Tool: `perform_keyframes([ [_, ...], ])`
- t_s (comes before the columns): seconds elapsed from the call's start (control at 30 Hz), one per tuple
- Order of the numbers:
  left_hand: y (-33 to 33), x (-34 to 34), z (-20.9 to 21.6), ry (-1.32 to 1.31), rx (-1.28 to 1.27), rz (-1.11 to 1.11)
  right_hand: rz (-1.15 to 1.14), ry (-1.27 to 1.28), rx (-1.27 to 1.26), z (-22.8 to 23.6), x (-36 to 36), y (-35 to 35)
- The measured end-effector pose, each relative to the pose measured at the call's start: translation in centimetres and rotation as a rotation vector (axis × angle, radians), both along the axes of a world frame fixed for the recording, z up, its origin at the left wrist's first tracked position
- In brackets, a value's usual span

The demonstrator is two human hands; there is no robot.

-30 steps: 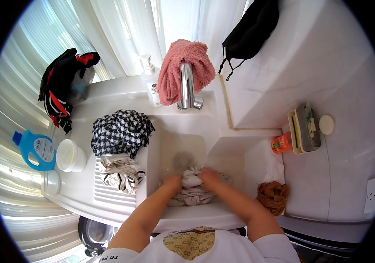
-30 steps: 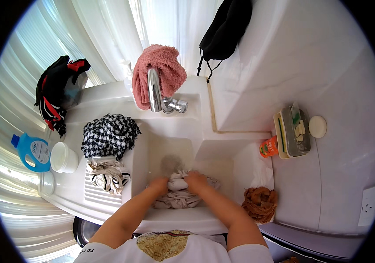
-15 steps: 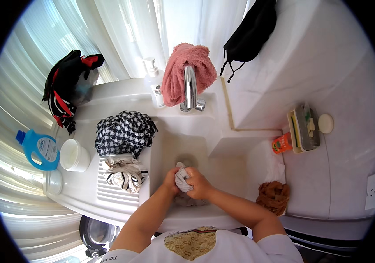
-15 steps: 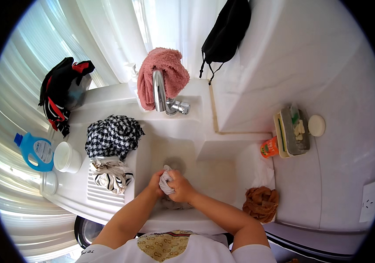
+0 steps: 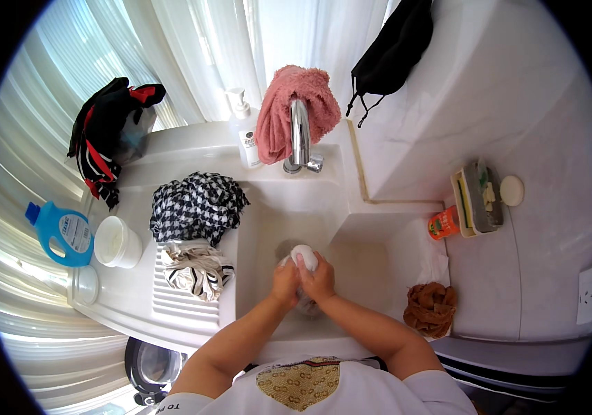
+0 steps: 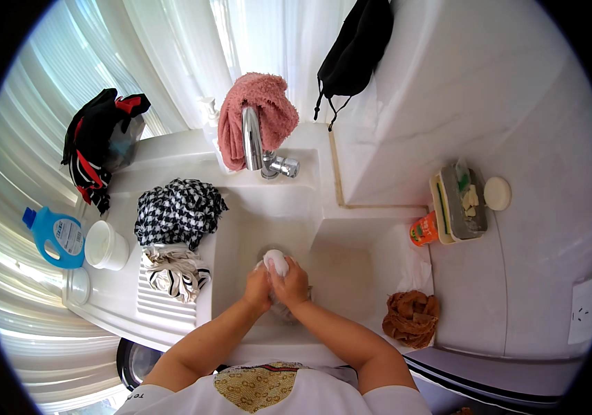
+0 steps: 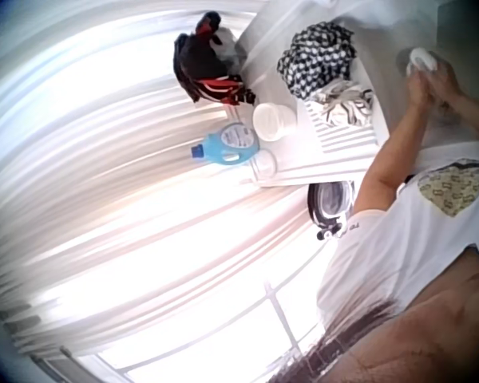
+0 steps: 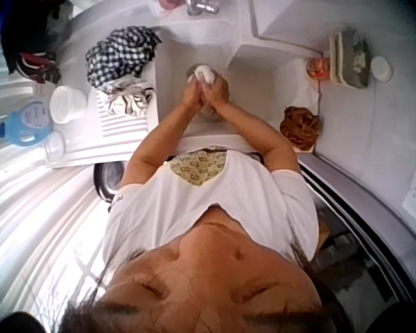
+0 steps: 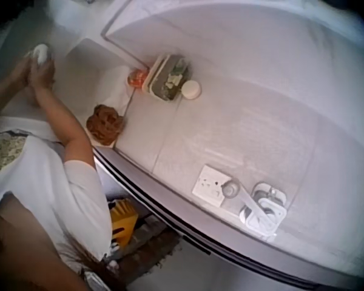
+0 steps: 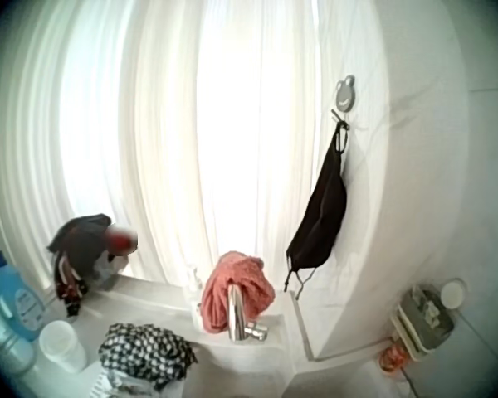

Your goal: The person takes a black garment from a washing machine and puts it into a sink to hand wash it. The person then scrubs and rinses a white garment by hand in the sink and returns both garments to the washing machine.

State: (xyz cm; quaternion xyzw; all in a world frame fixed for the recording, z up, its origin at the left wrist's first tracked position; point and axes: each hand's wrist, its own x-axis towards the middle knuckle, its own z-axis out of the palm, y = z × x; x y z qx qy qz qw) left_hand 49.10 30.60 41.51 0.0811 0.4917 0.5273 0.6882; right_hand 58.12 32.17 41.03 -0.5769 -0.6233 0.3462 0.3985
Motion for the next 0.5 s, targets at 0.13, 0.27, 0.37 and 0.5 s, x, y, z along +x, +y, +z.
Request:
perform_keyframes([
  [0.13, 1.0, -1.5, -1.6, 0.464, 0.050, -0.292, 0.077, 0.053, -0.190, 0.3, 1.5, 1.5],
  [0.27, 3.1, -2.2, -3.2, 0.996, 0.165, -0.448, 0.240, -0.358, -0.492, -1.3, 7.3, 5.3],
  [0.37, 2.2, -2.8, -4.2, 1.319, 0.287, -0.728, 0.268, -1.018, -0.540, -2.2, 10.1, 5.0],
  [0.5, -1.2, 0.1, -4.7, 1.869, 0.489, -1.190, 0.896, -1.250, -0.084, -1.3, 8.6, 3.4],
])
